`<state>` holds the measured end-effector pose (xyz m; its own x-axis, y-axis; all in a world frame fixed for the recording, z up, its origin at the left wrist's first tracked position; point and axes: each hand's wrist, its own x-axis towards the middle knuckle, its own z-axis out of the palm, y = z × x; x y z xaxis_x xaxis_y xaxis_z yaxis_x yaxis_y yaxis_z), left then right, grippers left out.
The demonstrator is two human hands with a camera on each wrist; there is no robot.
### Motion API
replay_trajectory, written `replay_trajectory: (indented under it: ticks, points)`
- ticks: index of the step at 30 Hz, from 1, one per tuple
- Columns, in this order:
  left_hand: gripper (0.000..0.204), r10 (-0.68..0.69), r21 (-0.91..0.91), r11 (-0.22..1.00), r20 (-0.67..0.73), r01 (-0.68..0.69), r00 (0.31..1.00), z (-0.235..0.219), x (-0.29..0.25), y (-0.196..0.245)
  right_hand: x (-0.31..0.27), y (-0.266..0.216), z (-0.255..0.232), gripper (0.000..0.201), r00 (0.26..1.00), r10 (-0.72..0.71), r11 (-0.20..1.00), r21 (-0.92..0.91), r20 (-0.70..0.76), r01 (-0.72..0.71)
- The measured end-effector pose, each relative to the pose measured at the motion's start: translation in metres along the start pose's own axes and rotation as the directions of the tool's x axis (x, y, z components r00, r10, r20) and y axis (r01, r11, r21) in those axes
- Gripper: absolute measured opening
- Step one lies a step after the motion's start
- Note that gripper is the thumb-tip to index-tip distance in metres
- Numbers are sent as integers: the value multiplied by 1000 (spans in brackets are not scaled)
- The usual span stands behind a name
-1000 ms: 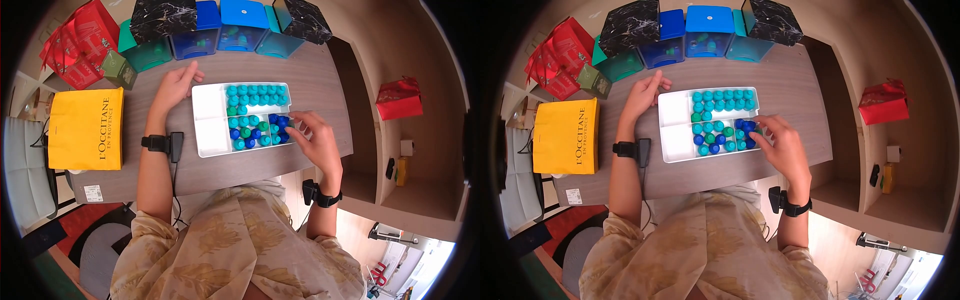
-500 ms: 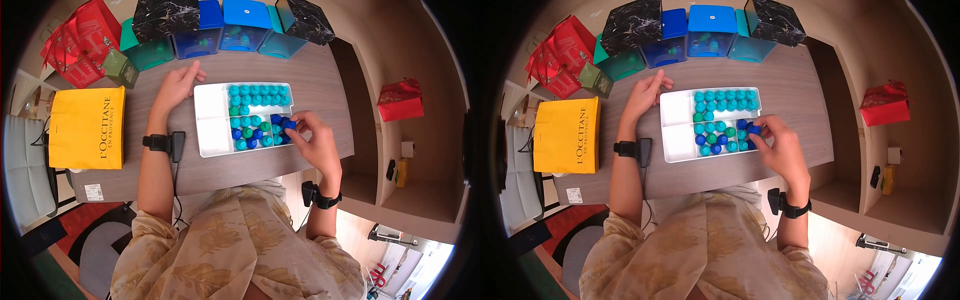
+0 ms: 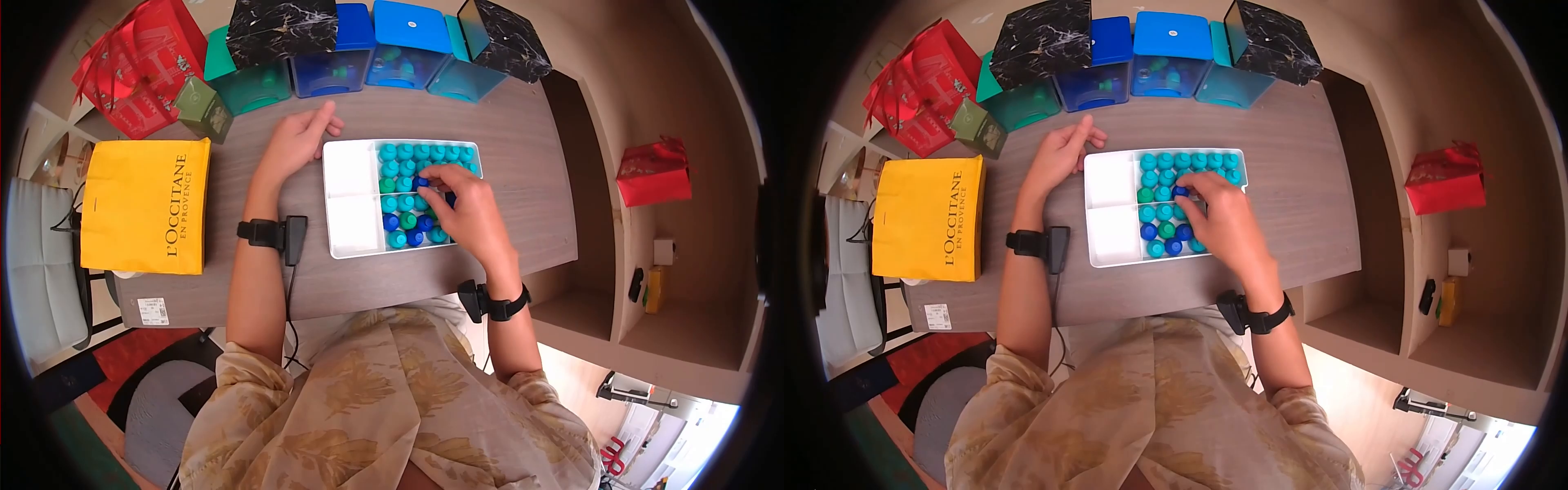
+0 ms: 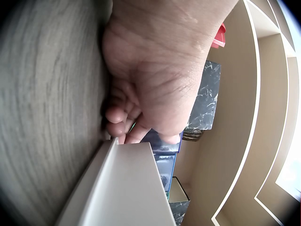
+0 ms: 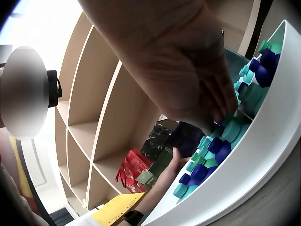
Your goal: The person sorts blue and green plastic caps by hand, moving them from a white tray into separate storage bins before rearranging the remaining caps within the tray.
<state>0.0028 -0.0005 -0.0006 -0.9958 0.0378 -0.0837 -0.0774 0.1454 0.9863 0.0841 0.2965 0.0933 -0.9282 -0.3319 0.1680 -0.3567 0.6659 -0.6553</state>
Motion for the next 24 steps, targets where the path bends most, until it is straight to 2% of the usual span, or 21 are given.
replay_trajectory:
  ticks: [3,7,10,14,17,20,24]
  points:
    - [58,9,3,1000,2,-9,1000,0,-1,1,-3,3,-3,19,999,1,1000,22,-46,0]
    - [58,12,8,1000,-2,-12,1000,1,-1,2,-3,6,-28,19,979,116,992,-18,-165,-121]
    - [58,9,4,1000,-1,-9,1000,0,0,1,0,28,-41,20,974,64,987,-132,-217,-94]
    - [59,11,4,1000,1,-11,1000,0,1,-1,1,54,-37,20,982,-45,974,-228,-183,2]
    - [58,6,-3,1000,4,-6,1000,0,-1,0,0,55,-37,20,986,-3,980,-198,-164,-30]
    - [59,-3,-8,1000,4,3,1000,0,0,0,-4,37,-49,21,979,47,980,-183,-196,-83]
    - [59,6,17,1000,6,-6,1000,0,0,0,-6,22,-48,20,977,42,993,-95,-211,-63]
